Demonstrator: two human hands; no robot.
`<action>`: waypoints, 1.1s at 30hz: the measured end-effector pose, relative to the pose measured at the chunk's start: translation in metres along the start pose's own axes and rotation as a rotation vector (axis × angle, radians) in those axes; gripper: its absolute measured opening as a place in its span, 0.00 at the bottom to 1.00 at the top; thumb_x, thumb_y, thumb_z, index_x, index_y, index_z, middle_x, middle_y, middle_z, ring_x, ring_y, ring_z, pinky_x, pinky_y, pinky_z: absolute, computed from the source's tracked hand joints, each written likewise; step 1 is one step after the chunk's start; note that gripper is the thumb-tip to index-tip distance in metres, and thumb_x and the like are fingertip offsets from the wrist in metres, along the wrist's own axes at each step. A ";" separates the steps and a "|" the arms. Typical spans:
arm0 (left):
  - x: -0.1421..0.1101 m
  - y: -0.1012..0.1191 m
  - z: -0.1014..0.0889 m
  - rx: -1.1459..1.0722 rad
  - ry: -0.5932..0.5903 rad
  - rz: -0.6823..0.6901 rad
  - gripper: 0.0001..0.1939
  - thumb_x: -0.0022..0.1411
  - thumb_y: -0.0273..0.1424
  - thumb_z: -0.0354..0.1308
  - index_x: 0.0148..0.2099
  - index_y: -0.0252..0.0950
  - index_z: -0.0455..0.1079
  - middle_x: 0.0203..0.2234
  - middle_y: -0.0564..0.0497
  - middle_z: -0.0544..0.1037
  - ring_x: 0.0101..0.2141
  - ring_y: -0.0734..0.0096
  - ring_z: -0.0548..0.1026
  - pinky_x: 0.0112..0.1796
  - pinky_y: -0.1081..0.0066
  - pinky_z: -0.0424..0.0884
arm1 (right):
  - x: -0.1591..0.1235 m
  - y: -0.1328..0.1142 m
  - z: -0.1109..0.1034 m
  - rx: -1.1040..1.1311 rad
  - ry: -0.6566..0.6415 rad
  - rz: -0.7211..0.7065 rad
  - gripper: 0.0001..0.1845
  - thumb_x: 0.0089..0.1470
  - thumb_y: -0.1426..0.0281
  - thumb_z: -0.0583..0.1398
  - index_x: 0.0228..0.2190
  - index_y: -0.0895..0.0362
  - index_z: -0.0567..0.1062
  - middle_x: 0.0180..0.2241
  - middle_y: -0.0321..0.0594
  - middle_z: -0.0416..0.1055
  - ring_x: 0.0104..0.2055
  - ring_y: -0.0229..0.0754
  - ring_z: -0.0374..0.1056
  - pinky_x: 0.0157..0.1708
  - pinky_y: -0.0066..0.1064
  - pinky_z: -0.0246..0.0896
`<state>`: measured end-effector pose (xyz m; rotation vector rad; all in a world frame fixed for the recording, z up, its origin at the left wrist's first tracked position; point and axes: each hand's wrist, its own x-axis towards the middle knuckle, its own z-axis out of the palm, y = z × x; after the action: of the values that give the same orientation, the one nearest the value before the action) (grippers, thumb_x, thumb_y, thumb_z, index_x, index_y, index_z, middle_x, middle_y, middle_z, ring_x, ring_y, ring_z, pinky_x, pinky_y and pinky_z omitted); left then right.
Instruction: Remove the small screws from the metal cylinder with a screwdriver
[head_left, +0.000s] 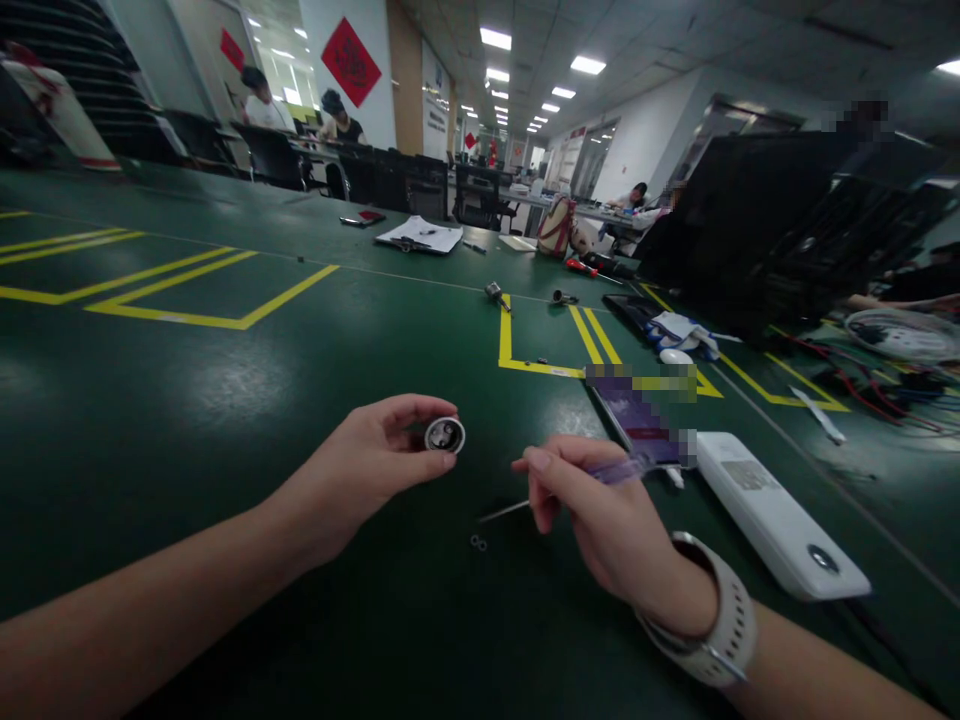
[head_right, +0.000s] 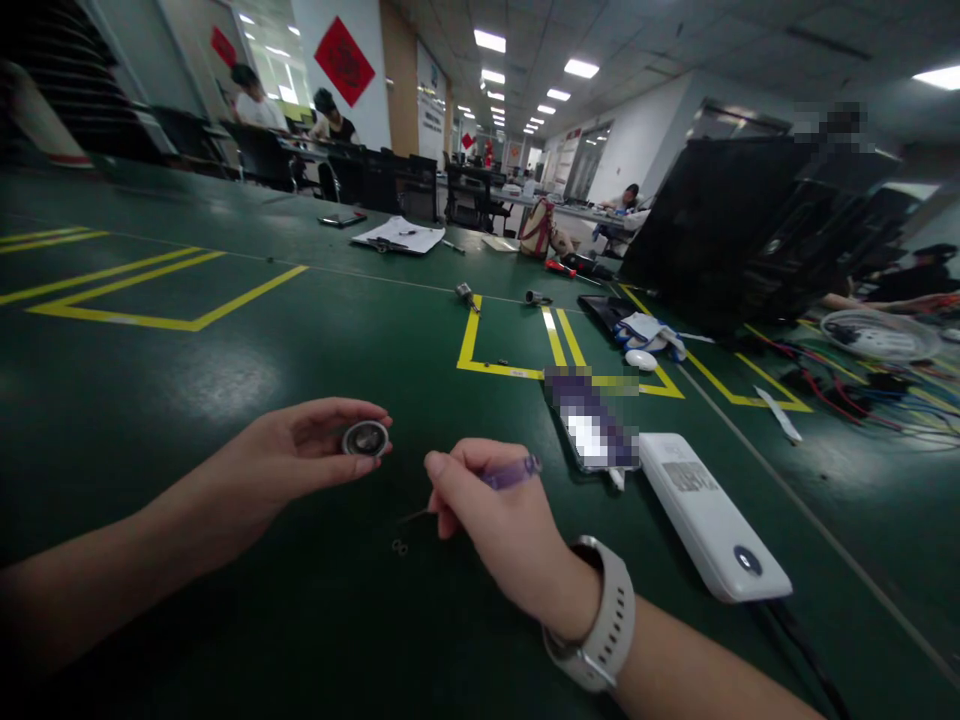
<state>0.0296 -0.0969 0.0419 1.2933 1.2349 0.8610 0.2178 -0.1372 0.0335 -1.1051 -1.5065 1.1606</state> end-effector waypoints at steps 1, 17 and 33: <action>0.000 0.001 0.000 -0.021 0.001 -0.013 0.21 0.43 0.24 0.65 0.43 0.36 0.69 0.35 0.52 0.79 0.37 0.67 0.77 0.40 0.70 0.71 | 0.004 0.004 -0.001 0.061 -0.014 0.112 0.19 0.53 0.63 0.56 0.15 0.57 0.67 0.12 0.30 0.61 0.17 0.33 0.58 0.24 0.28 0.56; -0.001 0.003 -0.001 -0.210 -0.065 -0.040 0.18 0.46 0.24 0.64 0.42 0.36 0.70 0.39 0.49 0.78 0.41 0.63 0.76 0.46 0.65 0.69 | 0.004 0.000 0.005 -0.243 -0.135 0.153 0.20 0.55 0.64 0.53 0.15 0.58 0.68 0.12 0.31 0.60 0.16 0.32 0.57 0.17 0.23 0.50; 0.000 0.000 -0.002 -0.298 -0.109 -0.082 0.18 0.47 0.21 0.63 0.42 0.37 0.72 0.38 0.51 0.78 0.41 0.66 0.76 0.49 0.66 0.68 | 0.024 0.015 -0.007 0.181 -0.071 0.502 0.17 0.50 0.64 0.56 0.14 0.59 0.67 0.08 0.30 0.61 0.11 0.30 0.59 0.14 0.21 0.55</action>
<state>0.0274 -0.0964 0.0426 1.0300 1.0229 0.8672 0.2220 -0.1106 0.0229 -1.3683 -1.1746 1.6561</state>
